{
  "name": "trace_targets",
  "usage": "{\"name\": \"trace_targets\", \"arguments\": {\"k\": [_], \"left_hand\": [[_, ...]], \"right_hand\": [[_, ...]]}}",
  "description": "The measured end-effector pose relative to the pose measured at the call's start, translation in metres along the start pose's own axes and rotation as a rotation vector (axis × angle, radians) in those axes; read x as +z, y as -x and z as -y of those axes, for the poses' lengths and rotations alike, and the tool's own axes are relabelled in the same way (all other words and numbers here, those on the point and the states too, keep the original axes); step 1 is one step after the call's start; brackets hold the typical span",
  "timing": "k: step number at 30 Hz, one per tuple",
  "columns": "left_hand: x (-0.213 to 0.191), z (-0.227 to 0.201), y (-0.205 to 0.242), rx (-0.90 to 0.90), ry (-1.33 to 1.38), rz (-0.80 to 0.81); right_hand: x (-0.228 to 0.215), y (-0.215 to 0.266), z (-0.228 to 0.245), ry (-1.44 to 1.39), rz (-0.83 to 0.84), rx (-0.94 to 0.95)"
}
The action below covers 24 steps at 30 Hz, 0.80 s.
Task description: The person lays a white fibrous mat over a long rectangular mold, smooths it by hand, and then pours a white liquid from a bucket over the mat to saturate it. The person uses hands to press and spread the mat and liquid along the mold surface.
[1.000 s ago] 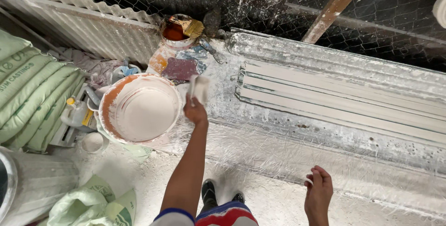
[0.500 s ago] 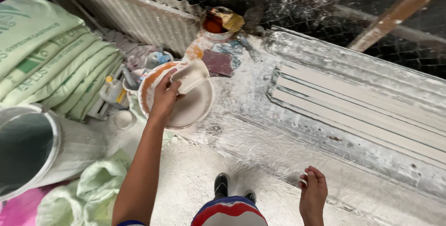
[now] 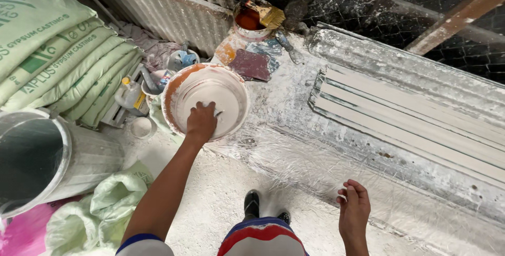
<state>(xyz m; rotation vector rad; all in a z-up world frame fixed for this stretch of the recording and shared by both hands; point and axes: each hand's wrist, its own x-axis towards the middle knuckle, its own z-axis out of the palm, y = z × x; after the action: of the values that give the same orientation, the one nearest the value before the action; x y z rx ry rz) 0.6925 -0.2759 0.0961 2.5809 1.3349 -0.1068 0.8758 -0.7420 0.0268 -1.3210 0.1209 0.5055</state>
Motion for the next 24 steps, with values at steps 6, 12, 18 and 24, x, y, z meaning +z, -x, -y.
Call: {"name": "trace_targets", "arguments": {"k": [6, 12, 18, 24], "left_hand": [[0.028, 0.036, -0.031, -0.305, 0.830, 0.175], [-0.010, 0.028, -0.021, -0.465, 1.433, 0.328], [-0.081, -0.007, 0.032, -0.262, 1.641, 0.265], [-0.120, -0.059, 0.073, -0.156, 1.616, 0.331]], "right_hand": [[-0.013, 0.009, -0.008, -0.036, -0.073, 0.069], [-0.027, 0.006, -0.003, -0.103, -0.073, 0.060], [-0.038, 0.013, 0.006, -0.145, -0.129, 0.070], [-0.050, 0.029, 0.003, -0.200, -0.173, 0.075]]}}
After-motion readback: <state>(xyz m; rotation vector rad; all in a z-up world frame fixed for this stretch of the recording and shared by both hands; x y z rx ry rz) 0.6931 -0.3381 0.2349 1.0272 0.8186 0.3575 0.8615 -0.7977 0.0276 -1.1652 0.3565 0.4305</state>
